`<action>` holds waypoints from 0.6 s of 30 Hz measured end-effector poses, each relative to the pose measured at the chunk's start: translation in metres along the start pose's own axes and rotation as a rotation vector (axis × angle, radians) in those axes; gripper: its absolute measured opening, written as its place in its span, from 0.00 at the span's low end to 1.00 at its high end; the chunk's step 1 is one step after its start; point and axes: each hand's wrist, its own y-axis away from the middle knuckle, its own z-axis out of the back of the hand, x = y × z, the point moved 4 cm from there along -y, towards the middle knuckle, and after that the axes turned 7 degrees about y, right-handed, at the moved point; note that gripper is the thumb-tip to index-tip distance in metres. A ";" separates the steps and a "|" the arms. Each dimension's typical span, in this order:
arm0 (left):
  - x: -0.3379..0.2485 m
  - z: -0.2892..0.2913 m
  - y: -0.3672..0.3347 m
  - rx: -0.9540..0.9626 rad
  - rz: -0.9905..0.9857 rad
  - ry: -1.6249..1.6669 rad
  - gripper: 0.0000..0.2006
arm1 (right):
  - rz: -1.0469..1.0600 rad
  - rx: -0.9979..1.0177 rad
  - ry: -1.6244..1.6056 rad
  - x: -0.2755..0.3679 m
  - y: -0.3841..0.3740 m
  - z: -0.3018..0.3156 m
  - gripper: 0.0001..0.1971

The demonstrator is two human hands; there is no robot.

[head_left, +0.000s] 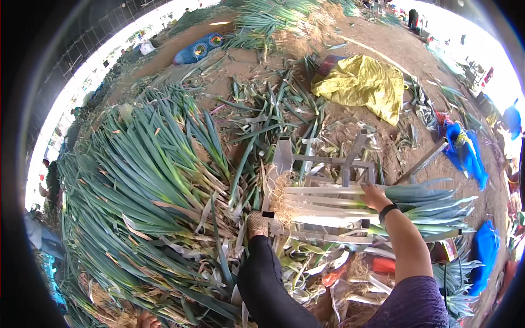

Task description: The person peels the outer layers from individual leeks by hand, pulls off the roots, and places the cleaned leeks onto a metal rack, repeating the process for several leeks.

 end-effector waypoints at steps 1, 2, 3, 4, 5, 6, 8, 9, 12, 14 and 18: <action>-0.002 -0.005 0.003 0.021 -0.003 0.012 0.24 | 0.004 -0.085 -0.137 0.002 0.004 0.010 0.26; -0.002 -0.005 0.006 0.024 0.008 0.010 0.24 | -0.004 -0.146 -0.275 0.011 0.012 0.018 0.24; -0.001 -0.003 0.008 -0.003 0.004 0.022 0.23 | 0.090 -0.042 -0.317 0.020 0.026 0.021 0.22; -0.001 0.001 0.011 -0.033 -0.005 0.039 0.22 | 0.189 0.057 -0.360 0.033 0.039 0.026 0.21; 0.002 0.003 0.009 0.004 -0.016 0.030 0.23 | 0.298 0.037 -0.143 0.041 0.054 0.026 0.18; 0.006 0.009 0.005 0.008 -0.013 0.031 0.23 | 0.349 0.081 -0.054 0.044 0.066 0.022 0.18; 0.012 0.007 -0.008 0.068 -0.015 0.095 0.25 | 0.278 0.067 -0.002 0.032 0.081 0.012 0.19; 0.013 0.003 -0.012 0.058 0.005 0.071 0.27 | 0.220 0.056 0.039 0.021 0.080 0.008 0.20; 0.011 -0.012 -0.012 0.126 -0.030 0.064 0.28 | 0.273 -0.125 0.051 0.005 0.076 0.018 0.21; 0.013 0.000 -0.008 0.095 -0.022 0.076 0.29 | 0.172 -0.069 -0.002 0.027 0.084 0.082 0.21; 0.016 0.001 -0.007 0.085 -0.015 0.113 0.28 | 0.161 -0.169 -0.146 0.014 0.132 0.195 0.24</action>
